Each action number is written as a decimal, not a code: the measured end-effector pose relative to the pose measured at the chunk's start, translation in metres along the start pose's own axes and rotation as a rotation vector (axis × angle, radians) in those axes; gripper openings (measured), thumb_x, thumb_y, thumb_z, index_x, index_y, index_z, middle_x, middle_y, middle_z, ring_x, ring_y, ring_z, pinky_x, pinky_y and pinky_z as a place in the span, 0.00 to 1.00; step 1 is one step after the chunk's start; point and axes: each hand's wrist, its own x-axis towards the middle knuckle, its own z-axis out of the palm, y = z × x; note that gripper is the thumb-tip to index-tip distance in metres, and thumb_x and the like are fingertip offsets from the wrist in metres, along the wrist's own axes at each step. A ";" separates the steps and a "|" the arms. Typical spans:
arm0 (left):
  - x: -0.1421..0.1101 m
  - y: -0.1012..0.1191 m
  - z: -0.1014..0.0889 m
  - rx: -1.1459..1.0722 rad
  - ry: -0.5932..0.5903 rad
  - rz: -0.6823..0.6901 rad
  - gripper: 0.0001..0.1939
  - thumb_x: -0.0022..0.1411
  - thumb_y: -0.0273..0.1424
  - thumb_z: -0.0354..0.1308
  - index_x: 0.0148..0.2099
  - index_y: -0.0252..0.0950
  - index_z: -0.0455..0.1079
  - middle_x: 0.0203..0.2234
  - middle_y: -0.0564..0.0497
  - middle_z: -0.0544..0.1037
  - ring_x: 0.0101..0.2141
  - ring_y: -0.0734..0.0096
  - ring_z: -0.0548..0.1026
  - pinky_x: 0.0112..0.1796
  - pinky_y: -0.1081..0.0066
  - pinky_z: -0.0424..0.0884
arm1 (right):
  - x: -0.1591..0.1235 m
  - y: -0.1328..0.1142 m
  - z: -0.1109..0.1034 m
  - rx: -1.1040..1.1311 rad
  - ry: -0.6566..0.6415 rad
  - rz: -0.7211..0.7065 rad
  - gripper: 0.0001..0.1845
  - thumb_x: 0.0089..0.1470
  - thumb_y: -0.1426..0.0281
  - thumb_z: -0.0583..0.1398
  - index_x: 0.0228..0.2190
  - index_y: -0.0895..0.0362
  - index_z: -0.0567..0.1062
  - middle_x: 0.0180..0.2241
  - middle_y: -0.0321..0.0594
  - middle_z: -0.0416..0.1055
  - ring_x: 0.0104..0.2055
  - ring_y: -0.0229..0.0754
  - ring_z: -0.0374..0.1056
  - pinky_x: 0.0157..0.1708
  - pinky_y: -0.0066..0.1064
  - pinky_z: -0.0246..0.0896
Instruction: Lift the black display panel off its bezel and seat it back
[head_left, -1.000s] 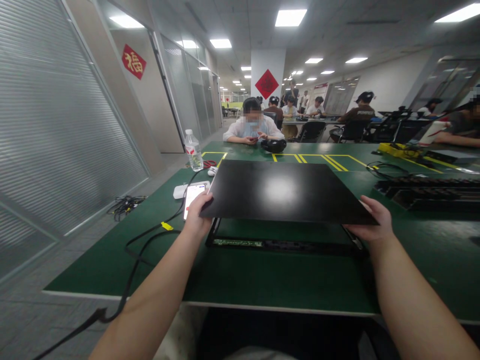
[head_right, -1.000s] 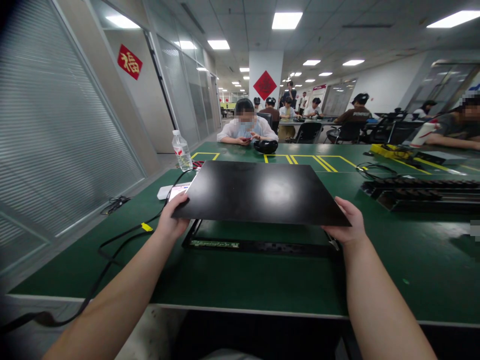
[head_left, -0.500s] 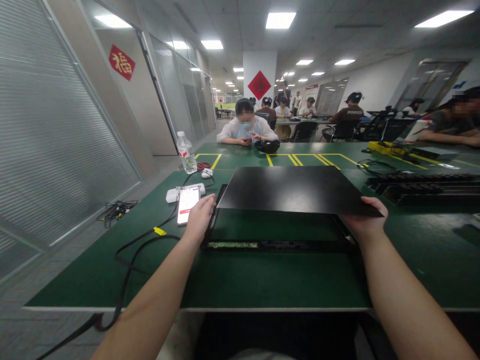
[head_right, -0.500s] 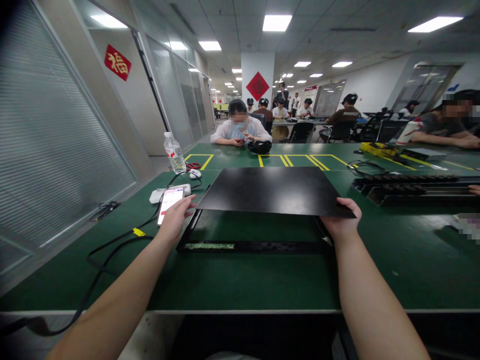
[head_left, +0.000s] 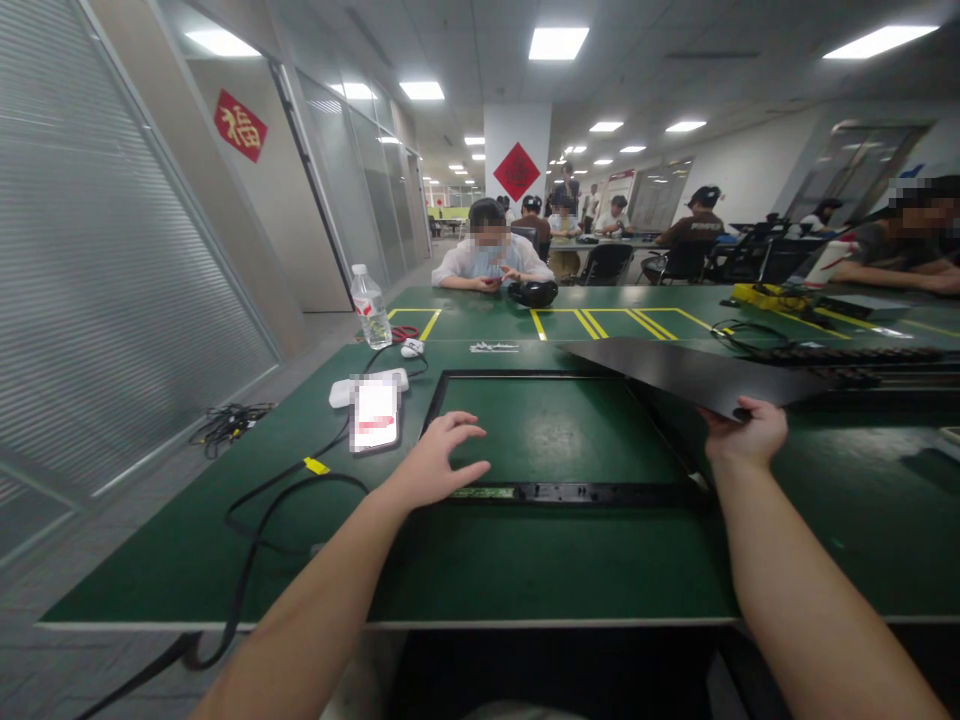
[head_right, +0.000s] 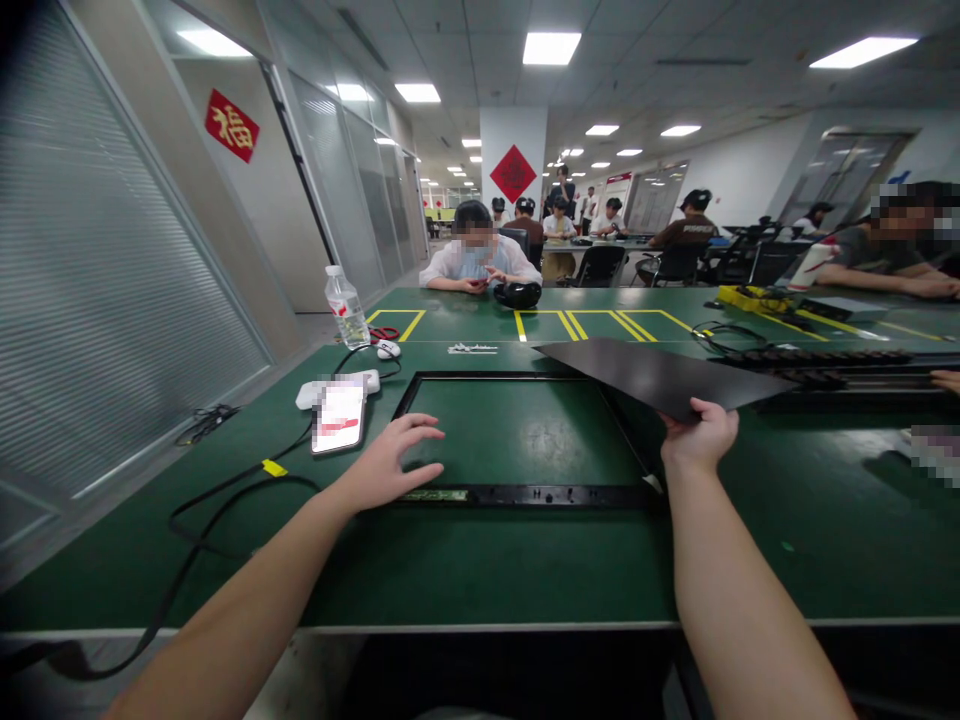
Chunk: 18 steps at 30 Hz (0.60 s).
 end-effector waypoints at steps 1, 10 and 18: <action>0.000 0.001 0.001 0.012 -0.060 0.032 0.18 0.58 0.39 0.71 0.50 0.42 0.82 0.55 0.39 0.77 0.57 0.46 0.76 0.61 0.52 0.69 | 0.000 0.001 0.000 0.050 0.055 -0.027 0.22 0.32 0.73 0.57 0.34 0.50 0.58 0.34 0.29 0.64 0.36 0.38 0.69 0.31 0.31 0.76; -0.001 0.007 0.006 0.048 -0.353 0.094 0.20 0.63 0.42 0.69 0.52 0.37 0.79 0.46 0.43 0.80 0.42 0.61 0.80 0.46 0.63 0.76 | -0.004 0.007 0.001 0.137 0.208 -0.141 0.28 0.33 0.78 0.55 0.40 0.49 0.59 0.44 0.28 0.70 0.42 0.37 0.72 0.27 0.26 0.75; 0.001 0.007 0.007 0.069 -0.385 0.124 0.14 0.66 0.41 0.67 0.46 0.36 0.82 0.36 0.47 0.81 0.36 0.65 0.78 0.40 0.68 0.73 | -0.003 0.012 0.003 0.108 0.215 -0.040 0.29 0.36 0.80 0.55 0.42 0.48 0.58 0.48 0.30 0.69 0.45 0.36 0.72 0.31 0.25 0.76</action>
